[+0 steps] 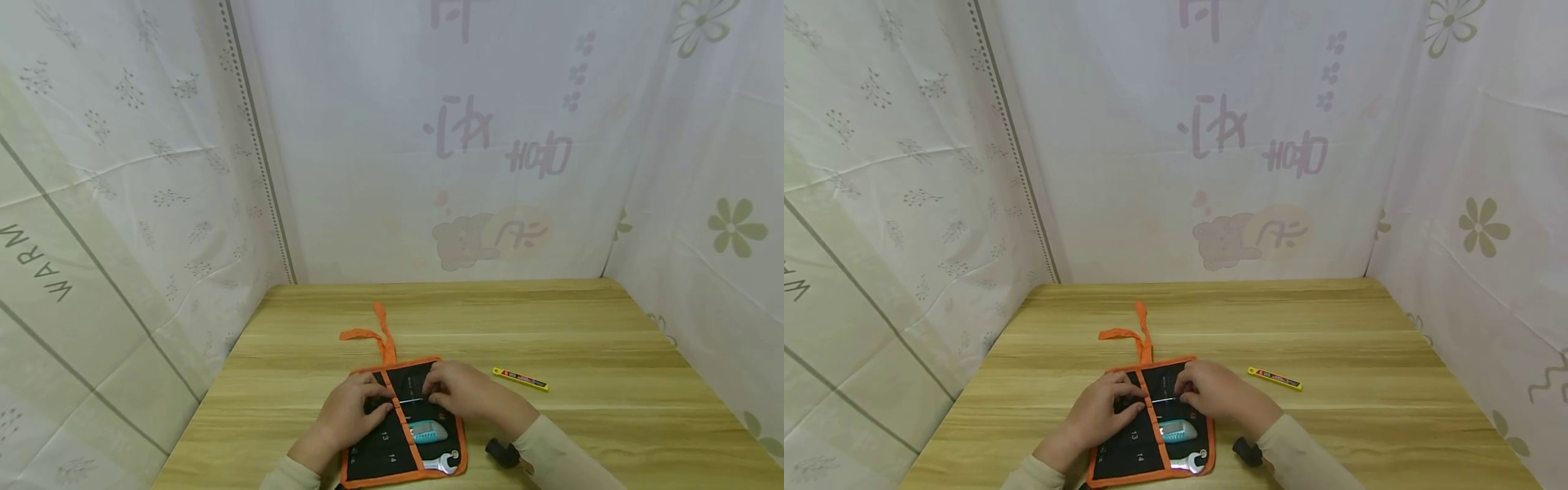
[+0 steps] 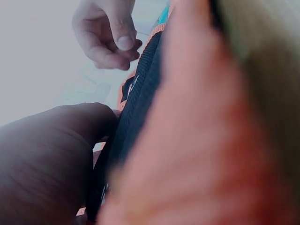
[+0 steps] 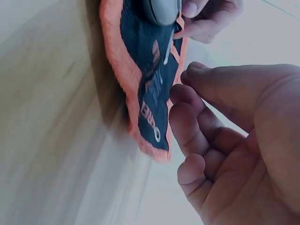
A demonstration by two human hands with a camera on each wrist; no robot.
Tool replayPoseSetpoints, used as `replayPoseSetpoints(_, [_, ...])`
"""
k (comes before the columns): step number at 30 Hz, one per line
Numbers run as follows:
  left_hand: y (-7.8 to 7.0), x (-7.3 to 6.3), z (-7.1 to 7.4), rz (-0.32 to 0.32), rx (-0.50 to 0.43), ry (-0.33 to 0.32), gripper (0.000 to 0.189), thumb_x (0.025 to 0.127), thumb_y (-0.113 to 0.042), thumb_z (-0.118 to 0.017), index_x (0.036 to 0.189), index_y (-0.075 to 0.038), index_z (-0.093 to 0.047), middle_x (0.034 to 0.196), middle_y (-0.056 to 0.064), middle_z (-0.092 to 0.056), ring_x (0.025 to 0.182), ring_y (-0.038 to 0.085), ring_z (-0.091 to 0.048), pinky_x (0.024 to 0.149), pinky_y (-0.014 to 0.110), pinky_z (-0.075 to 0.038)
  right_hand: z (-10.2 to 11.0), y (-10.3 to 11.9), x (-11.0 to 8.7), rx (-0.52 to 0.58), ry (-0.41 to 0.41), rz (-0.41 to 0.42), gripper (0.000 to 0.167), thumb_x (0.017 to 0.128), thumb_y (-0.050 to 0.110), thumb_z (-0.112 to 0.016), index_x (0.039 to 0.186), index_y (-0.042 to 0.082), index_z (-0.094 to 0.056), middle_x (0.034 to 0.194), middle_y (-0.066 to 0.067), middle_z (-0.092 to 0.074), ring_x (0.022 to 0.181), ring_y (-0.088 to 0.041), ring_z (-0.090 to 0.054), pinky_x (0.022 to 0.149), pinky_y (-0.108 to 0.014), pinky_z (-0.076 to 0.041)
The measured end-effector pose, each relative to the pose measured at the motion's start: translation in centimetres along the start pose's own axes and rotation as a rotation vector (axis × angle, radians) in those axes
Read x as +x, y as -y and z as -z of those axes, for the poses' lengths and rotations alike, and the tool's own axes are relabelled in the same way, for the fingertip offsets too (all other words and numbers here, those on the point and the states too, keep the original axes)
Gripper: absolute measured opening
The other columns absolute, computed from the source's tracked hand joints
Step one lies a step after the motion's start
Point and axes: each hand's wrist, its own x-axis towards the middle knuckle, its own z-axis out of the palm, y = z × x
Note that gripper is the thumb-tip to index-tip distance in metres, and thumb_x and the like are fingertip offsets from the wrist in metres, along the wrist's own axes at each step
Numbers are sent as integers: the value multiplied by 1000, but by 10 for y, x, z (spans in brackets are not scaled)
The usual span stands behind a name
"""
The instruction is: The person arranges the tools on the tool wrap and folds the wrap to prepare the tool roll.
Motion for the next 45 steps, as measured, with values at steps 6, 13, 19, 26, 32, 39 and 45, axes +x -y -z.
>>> replayPoseSetpoints(6, [0,-1,0,2,-12,23,14,95,-36,-79,108,-30,-81,87,-18,-55,73,0,-49,65,24,-44,7,-9,-11,22,-24,-9,10,97,11,-76,104,18,-78,97,15,-64,82,-1,-57,72,-27,-53])
replayPoseSetpoints(13, [-1,-1,1,17,-18,70,19,98,-39,-75,114,-31,-79,87,-20,-54,68,0,-48,62,24,-43,15,-22,-26,45,-77,-35,11,97,10,-75,104,17,-78,94,15,-64,78,-2,-56,66,-26,-51])
replayPoseSetpoints(19, [-2,-1,2,38,-15,84,24,107,-43,-61,118,-32,-79,94,-21,-60,77,3,-58,72,33,-52,24,-33,-38,48,-105,-89,11,97,10,-76,106,16,-78,93,16,-63,79,-4,-56,67,-27,-51])
replayPoseSetpoints(26, [1,0,4,64,6,86,19,107,-34,-62,116,-35,-79,109,-18,-71,113,18,-69,95,47,-55,38,-52,-55,51,-154,-133,11,99,11,-74,108,14,-78,96,16,-64,84,-5,-58,71,-28,-52])
replayPoseSetpoints(32, [2,1,5,64,-2,79,15,104,-29,-67,113,-34,-79,111,-17,-71,108,16,-70,94,46,-56,47,-68,-66,52,-201,-129,10,98,8,-74,107,13,-77,96,13,-65,85,-6,-59,72,-28,-53])
replayPoseSetpoints(39, [4,1,9,75,-44,106,13,104,-27,-69,110,-35,-78,109,-17,-70,100,8,-68,87,40,-57,50,-86,-75,54,-223,-190,12,98,6,-74,107,13,-78,93,11,-66,83,-6,-59,71,-29,-52])
replayPoseSetpoints(45, [4,1,12,85,-84,150,13,103,-23,-70,108,-33,-77,110,-17,-70,94,4,-66,82,36,-57,56,-96,-82,65,-253,-228,10,97,7,-74,106,13,-77,92,8,-67,82,-9,-60,69,-30,-52])
